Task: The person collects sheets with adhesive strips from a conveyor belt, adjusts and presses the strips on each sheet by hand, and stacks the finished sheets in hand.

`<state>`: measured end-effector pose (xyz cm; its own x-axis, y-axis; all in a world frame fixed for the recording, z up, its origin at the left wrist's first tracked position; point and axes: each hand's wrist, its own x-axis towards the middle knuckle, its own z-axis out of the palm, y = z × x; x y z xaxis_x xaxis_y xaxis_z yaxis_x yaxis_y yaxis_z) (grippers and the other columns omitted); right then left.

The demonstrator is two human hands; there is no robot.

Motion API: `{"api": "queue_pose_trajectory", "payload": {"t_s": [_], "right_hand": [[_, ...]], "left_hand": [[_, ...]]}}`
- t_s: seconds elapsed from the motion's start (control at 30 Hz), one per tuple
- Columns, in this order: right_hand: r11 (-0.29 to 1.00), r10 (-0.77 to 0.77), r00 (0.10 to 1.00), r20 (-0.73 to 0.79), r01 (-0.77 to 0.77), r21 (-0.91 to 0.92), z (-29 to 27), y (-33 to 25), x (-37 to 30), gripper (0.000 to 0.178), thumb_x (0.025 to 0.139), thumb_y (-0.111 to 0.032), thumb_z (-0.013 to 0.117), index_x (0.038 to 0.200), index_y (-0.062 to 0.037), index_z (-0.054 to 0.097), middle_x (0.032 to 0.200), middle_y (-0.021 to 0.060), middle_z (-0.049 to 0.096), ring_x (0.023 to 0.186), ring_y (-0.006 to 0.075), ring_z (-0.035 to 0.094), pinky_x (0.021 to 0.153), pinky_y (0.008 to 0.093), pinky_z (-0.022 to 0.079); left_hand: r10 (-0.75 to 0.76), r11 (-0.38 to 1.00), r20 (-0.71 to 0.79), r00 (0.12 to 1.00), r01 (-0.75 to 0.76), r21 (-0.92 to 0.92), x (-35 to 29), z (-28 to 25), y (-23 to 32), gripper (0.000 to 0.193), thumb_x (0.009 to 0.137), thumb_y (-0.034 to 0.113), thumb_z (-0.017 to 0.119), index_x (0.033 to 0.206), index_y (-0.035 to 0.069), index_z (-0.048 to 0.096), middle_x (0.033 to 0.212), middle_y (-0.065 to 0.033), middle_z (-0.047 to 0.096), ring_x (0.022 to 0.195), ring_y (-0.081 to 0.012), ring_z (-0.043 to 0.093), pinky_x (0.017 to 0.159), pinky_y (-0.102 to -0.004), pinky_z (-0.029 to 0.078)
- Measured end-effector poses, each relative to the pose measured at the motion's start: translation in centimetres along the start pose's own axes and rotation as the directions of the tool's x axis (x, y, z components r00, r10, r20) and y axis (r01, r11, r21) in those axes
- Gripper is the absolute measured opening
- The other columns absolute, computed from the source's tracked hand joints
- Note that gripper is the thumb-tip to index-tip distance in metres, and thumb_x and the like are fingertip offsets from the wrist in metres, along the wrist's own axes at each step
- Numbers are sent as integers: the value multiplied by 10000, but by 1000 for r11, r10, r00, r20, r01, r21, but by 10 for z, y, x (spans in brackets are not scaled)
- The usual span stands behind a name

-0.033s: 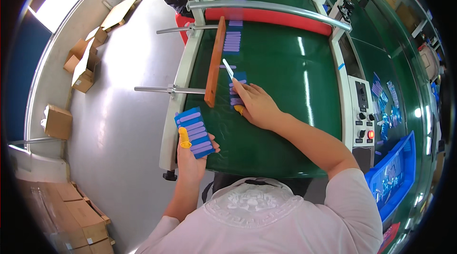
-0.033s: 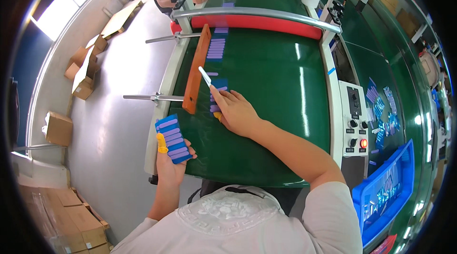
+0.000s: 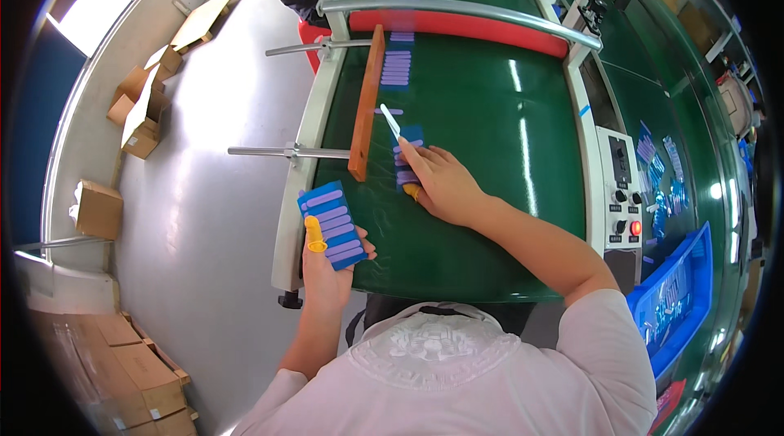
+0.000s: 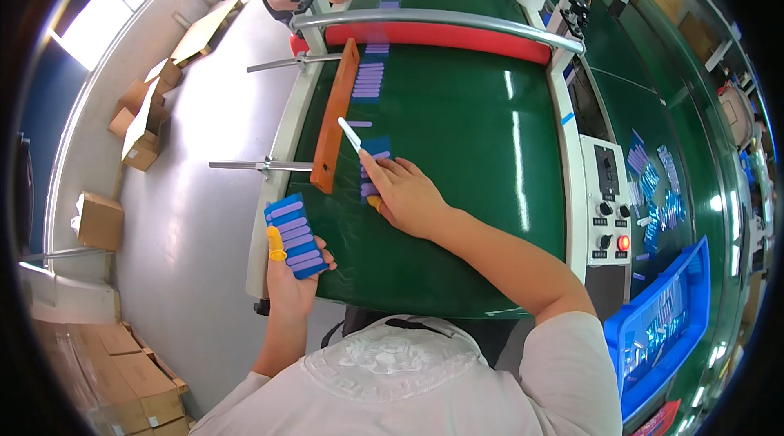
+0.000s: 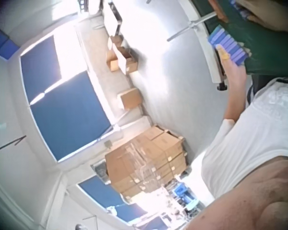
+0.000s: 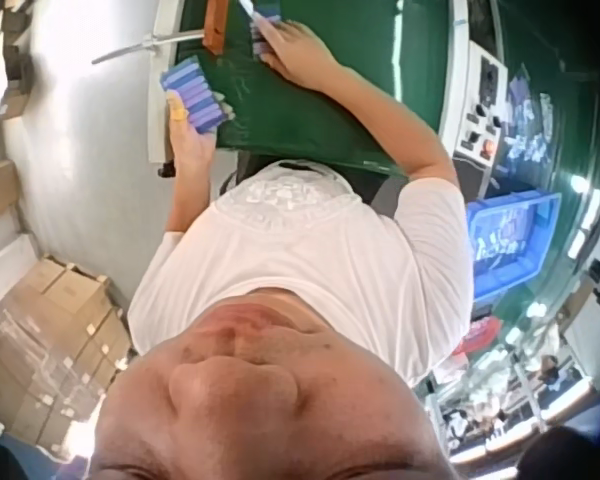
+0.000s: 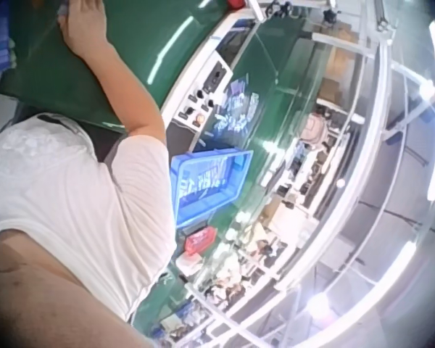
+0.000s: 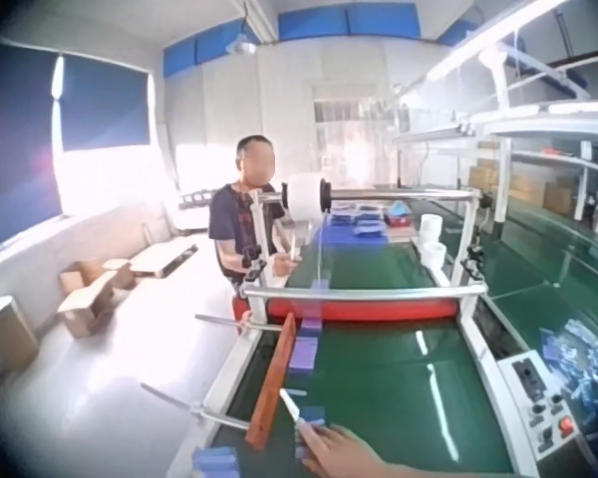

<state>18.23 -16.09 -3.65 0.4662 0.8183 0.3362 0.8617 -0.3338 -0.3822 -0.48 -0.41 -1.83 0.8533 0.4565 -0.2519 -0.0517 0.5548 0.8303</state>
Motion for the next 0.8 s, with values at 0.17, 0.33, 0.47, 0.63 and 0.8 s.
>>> {"api": "queue_pose_trajectory", "payload": {"t_s": [0.17,0.33,0.47,0.63,0.8], "right_hand": [[1000,-21,999,47,21,-8,-9,-12,-44,753,802,-109,641,1425,3,234,1210,182,548,1182,324,495,1032,444,356],[992,-24,999,45,18,124,-24,-27,-73,786,765,-70,661,1426,2,241,1207,174,555,1162,340,502,1014,449,369],[969,37,999,-28,-29,245,-36,-27,-77,786,766,-69,671,1428,-11,250,1221,156,554,1126,345,517,989,435,391],[850,354,934,-59,-295,436,-57,-21,-78,619,792,-25,641,1358,-71,395,1052,92,587,981,272,562,841,345,457],[564,595,804,-18,-402,721,-54,-16,-95,154,820,0,614,971,-32,616,905,27,587,800,121,545,692,243,439]], "left_hand": [[-24,1000,11,1000,24,4,7,10,1,488,982,493,341,1080,46,513,880,-119,616,719,-254,619,636,-405,506],[-49,999,52,997,49,-5,8,12,0,490,975,500,358,1093,51,513,888,-120,618,716,-252,620,631,-401,504],[-56,998,75,996,55,16,4,16,-2,477,975,494,365,1116,61,506,897,-119,619,719,-247,624,631,-397,505],[-27,998,85,996,23,50,1,18,-5,467,981,481,353,1130,63,496,910,-122,618,722,-247,625,630,-396,508],[7,997,183,983,7,-75,-6,18,-12,246,933,160,564,1117,22,476,932,-174,640,728,-276,658,638,-406,547]]}}
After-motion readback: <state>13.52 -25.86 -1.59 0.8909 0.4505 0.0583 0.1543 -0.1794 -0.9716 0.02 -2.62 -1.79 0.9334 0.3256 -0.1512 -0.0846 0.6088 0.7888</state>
